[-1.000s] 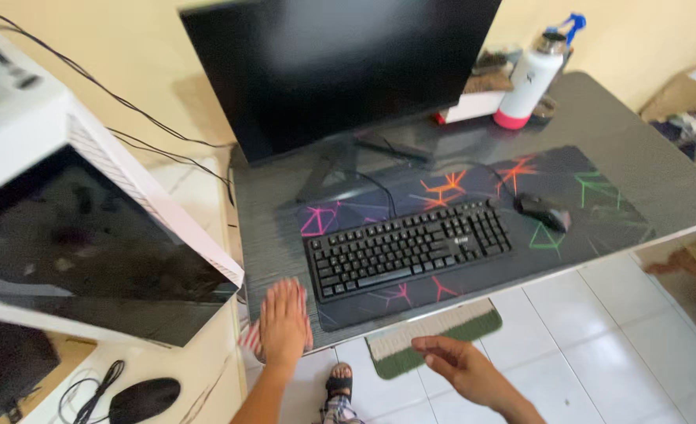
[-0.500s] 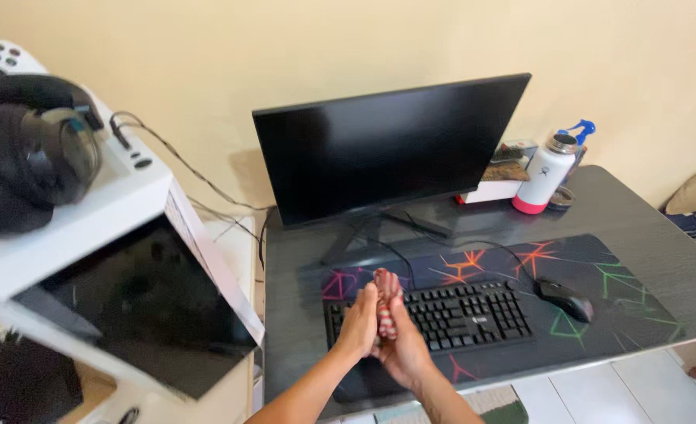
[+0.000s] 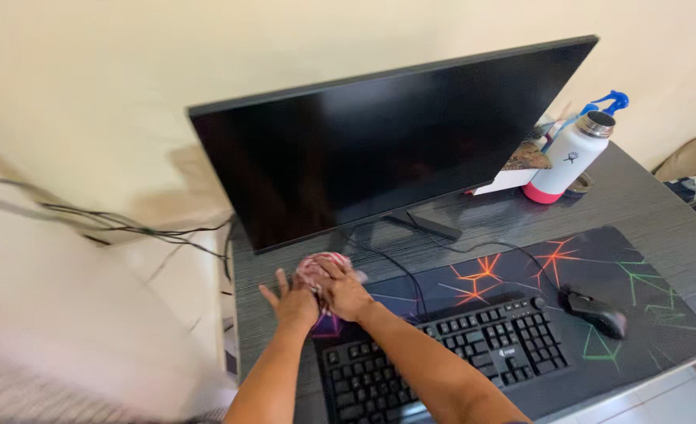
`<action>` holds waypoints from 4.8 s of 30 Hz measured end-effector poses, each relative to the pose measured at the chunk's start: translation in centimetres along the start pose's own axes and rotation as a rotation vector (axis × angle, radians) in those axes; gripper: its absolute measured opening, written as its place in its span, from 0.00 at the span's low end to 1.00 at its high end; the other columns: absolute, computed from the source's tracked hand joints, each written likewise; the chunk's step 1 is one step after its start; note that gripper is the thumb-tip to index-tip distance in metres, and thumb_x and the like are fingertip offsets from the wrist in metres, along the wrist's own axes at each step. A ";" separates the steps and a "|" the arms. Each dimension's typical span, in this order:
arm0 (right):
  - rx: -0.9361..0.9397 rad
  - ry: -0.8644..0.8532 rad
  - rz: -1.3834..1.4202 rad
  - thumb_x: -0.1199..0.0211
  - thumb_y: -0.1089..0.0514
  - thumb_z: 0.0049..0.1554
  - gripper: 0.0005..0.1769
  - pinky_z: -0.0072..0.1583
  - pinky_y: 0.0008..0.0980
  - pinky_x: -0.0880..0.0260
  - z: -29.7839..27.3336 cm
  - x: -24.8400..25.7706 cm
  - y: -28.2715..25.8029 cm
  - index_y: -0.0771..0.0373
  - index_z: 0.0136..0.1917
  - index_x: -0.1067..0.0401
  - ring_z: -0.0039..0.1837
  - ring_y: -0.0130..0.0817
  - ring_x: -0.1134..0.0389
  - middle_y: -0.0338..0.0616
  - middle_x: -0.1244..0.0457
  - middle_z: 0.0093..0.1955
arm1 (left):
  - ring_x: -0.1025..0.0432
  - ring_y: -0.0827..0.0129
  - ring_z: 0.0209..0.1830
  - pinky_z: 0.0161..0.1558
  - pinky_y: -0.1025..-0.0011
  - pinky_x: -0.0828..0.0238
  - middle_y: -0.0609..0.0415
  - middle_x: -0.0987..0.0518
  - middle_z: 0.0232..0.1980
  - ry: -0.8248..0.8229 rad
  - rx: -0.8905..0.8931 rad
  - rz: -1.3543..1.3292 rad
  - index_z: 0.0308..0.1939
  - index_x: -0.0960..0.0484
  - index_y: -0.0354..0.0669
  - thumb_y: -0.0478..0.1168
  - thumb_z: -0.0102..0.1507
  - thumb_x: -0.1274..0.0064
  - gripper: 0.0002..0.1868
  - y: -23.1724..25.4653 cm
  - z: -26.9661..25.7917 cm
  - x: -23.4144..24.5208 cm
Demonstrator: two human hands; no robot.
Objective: The person cleans a computer desk setup using a cloth. They wipe the surface of a white desk, moving a keyboard and mouse aside, and clean around a monitor and PC tower. They then move to a second desk with a dark surface, wiping the area around a keyboard, mouse, and monitor.
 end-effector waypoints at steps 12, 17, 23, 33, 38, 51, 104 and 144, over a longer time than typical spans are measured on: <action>0.107 0.131 0.011 0.36 0.62 0.41 0.19 0.62 0.49 0.30 -1.4 1.5 3.7 0.66 0.48 0.26 0.61 0.52 0.32 0.51 0.33 0.56 | 0.49 0.49 0.80 0.69 0.22 0.90 0.49 0.22 0.64 0.288 -0.014 -0.282 0.55 0.16 0.53 0.44 0.68 0.57 0.17 2.8 0.7 7.6; -0.030 0.136 0.101 0.38 0.65 0.50 0.20 0.67 0.46 0.34 -1.2 0.5 8.6 0.64 0.58 0.26 0.70 0.58 0.39 0.57 0.39 0.68 | 0.53 0.45 0.81 0.67 0.23 0.93 0.51 0.24 0.67 0.093 0.035 -0.096 0.60 0.19 0.56 0.44 0.64 0.52 0.20 4.1 2.3 5.9; -0.403 0.167 -0.161 0.37 0.59 0.53 0.17 0.71 0.55 0.41 1.1 -0.3 18.0 0.56 0.58 0.26 0.72 0.56 0.43 0.53 0.38 0.66 | 0.58 0.44 0.84 0.66 0.25 0.97 0.45 0.24 0.66 0.014 0.017 0.152 0.65 0.23 0.42 0.41 0.67 0.57 0.22 5.7 2.4 5.8; -0.561 -0.283 -0.658 0.51 0.45 0.61 0.32 0.72 0.73 0.55 -5.6 -3.1 22.4 0.64 0.72 0.33 0.74 0.67 0.51 0.64 0.46 0.73 | 0.61 0.47 0.84 0.67 0.27 0.99 0.44 0.31 0.72 -0.045 -0.016 0.179 0.72 0.33 0.39 0.34 0.67 0.60 0.27 6.1 2.2 4.8; -0.958 -0.157 -0.596 0.52 0.43 0.60 0.39 0.67 0.88 0.67 -9.5 -1.0 23.1 0.71 0.77 0.45 0.78 0.87 0.65 0.72 0.56 0.80 | 0.59 0.52 0.84 0.69 0.28 0.97 0.48 0.30 0.73 0.013 -0.026 0.110 0.69 0.30 0.38 0.35 0.69 0.64 0.24 5.5 3.1 4.0; -0.494 -0.453 -0.391 0.53 0.51 0.66 0.33 0.81 0.57 0.50 -7.4 -3.0 12.5 0.69 0.79 0.45 0.79 0.53 0.44 0.59 0.43 0.77 | 0.57 0.53 0.83 0.68 0.27 0.98 0.48 0.28 0.71 0.041 -0.082 0.167 0.70 0.31 0.40 0.35 0.69 0.69 0.25 5.4 3.4 3.4; -0.456 -0.358 -0.323 0.51 0.33 0.58 0.31 0.73 0.69 0.60 -10.8 4.7 -7.7 0.51 0.64 0.26 0.72 0.56 0.42 0.51 0.38 0.68 | 0.62 0.42 0.82 0.71 0.28 0.71 0.46 0.45 0.81 -0.081 -0.058 -0.032 0.62 0.18 0.49 0.44 0.63 0.48 0.23 -0.3 -7.7 -7.4; -1.276 -0.004 -0.366 0.21 0.59 0.36 0.25 0.52 0.39 0.27 -37.9 19.8 10.8 0.56 0.48 0.25 0.51 0.37 0.30 0.39 0.32 0.45 | 0.32 0.53 0.66 0.65 0.48 0.37 0.53 0.20 0.60 0.029 -0.537 -0.002 0.55 0.17 0.61 0.53 0.63 0.47 0.18 15.6 -8.6 -0.8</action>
Point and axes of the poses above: each hand's wrist, its own z-axis towards the middle knuckle, its own x-axis out of the back of the hand, y = z × x, the point moved 8 cm from there along z, towards the middle knuckle
